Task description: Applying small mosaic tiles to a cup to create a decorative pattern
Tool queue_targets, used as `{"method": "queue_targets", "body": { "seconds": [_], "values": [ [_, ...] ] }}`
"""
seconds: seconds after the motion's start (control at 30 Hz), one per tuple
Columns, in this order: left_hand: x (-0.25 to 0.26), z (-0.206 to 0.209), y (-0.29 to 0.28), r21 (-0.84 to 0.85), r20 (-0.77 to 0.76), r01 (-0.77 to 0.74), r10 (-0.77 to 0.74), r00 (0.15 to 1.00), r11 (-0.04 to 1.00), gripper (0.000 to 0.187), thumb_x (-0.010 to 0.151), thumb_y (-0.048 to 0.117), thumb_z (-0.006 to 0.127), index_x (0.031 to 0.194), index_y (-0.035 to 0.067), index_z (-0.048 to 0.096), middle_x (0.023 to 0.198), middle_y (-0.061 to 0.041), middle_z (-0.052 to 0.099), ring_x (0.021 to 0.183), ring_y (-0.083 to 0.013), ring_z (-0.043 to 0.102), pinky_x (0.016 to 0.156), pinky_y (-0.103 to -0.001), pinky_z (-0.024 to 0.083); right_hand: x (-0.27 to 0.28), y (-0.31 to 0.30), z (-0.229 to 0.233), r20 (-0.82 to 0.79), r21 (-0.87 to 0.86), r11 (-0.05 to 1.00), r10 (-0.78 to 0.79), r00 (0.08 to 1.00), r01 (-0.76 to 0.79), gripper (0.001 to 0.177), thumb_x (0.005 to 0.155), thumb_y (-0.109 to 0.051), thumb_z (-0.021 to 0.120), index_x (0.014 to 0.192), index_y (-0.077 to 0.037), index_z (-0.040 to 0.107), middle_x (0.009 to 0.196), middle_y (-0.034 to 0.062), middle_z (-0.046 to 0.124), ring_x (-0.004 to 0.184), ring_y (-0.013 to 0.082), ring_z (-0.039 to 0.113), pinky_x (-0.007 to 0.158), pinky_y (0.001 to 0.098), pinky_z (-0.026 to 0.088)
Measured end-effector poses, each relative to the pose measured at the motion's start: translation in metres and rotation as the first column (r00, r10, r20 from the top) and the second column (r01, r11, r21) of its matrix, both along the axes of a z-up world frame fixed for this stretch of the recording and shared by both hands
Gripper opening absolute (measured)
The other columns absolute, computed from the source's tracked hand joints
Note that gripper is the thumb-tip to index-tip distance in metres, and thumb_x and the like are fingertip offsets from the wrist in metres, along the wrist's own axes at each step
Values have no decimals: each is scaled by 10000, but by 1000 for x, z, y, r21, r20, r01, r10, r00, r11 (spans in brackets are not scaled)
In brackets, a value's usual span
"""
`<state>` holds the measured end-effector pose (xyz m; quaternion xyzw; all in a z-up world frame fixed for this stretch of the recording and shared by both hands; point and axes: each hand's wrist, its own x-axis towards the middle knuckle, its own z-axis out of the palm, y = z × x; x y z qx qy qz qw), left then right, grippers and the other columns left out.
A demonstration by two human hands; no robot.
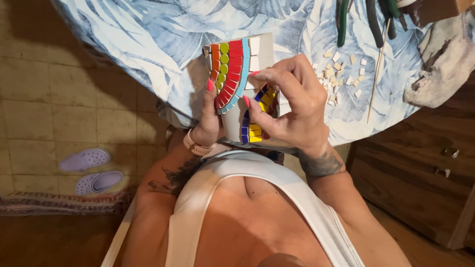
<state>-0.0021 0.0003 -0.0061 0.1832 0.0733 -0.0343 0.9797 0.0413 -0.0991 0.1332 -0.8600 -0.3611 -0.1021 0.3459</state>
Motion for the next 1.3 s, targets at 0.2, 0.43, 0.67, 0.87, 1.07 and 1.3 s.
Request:
{"method": "queue_targets", "body": {
  "seconds": [0.2,0.43,0.67,0.87,1.07,1.3],
  "values": [
    [1,-1,0,0,25,-24,24,999,1000,589,849,475,449,1225,25,396,1183,-138,497,1066,-242,494,961,-368,390,-3,2,3,-13,-3,1000,-27,1000,27,222,774,-77,633,932,49,542,781,154,477,631,199,453,533,274,397],
    [1,-1,1,97,5,-36,36,999,995,588,833,486,463,1196,25,423,1149,-127,522,1031,-223,515,926,-350,421,-8,5,13,-93,-17,999,-34,995,33,147,798,-54,617,900,33,559,798,136,458,626,185,463,571,261,413],
    [-2,-3,1,-48,54,89,-87,995,995,626,852,472,432,1309,70,284,1318,-142,355,1209,-255,354,1063,-375,275,-3,2,9,-18,4,1000,24,1000,-24,158,793,-26,610,885,80,537,839,184,450,763,254,491,624,295,461],
    [-1,6,-4,43,69,-17,14,998,999,562,858,509,402,1189,55,425,1175,-107,501,1047,-217,488,954,-357,395,-2,-9,2,195,84,979,165,967,-184,59,814,5,510,781,53,506,747,159,558,617,245,496,621,336,387],
    [-1,18,-9,111,9,-97,97,995,989,633,854,509,414,1293,63,321,1329,-141,344,1240,-290,323,1073,-425,260,2,-80,-17,110,162,955,-267,957,248,43,777,46,567,774,6,551,729,120,584,668,224,549,651,320,429],
    [9,53,-9,-253,-208,220,-275,939,942,1014,524,581,400,1343,14,208,1274,-238,339,1165,-374,346,1006,-540,266,-4,-184,-68,155,-126,740,-642,750,660,80,782,93,570,762,16,574,745,124,541,628,201,504,518,282,444]
  ]
}}
